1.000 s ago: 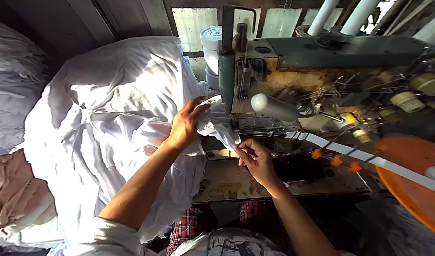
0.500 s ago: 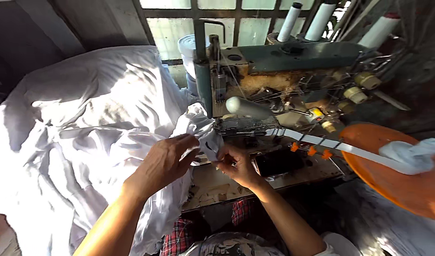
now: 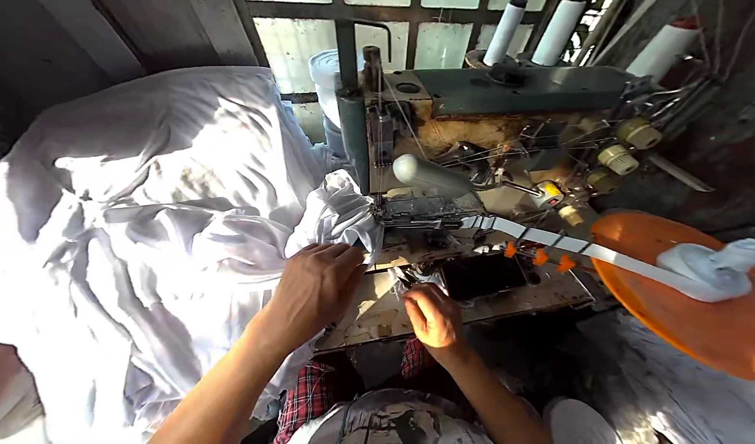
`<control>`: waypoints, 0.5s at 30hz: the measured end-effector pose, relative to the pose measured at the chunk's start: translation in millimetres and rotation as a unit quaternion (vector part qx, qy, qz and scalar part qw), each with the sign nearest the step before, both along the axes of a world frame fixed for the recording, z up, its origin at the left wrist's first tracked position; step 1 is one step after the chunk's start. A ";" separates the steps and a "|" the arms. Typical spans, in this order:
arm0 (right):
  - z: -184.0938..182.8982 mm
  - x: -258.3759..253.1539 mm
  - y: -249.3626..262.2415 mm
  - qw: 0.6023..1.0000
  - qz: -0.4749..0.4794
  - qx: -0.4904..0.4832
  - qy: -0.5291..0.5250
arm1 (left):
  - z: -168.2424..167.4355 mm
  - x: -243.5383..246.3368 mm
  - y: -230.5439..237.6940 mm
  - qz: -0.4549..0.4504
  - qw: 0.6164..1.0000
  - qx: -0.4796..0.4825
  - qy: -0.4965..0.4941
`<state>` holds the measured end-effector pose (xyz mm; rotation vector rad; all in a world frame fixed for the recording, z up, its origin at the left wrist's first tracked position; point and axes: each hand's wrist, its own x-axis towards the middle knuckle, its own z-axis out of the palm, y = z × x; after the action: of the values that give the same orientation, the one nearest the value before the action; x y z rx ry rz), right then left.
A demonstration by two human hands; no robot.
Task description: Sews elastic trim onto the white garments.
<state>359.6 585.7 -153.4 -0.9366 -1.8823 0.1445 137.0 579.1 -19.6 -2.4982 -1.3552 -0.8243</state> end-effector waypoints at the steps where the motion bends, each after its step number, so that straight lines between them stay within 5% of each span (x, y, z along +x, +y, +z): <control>1: -0.1 3.3 -0.1 0.999 -0.029 0.004 -0.023 | -2.2 6.9 8.1 -0.016 0.999 0.011 -0.027; 5: -3.4 4.4 -3.1 0.990 -0.074 -0.011 -0.121 | -8.4 28.0 41.6 -0.027 0.996 0.010 -0.085; 9: -8.9 2.4 -2.9 0.981 -0.087 -0.045 -0.167 | -17.0 32.7 64.3 0.062 0.987 -0.080 -0.124; 15: -8.5 4.8 11.0 0.984 -0.081 -0.084 -0.131 | -21.3 33.9 66.0 0.114 0.975 -0.108 -0.159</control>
<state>364.4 596.6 -161.9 -1.2715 -2.0462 0.0850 171.0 645.1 -40.9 -2.3698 -1.8889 -1.1126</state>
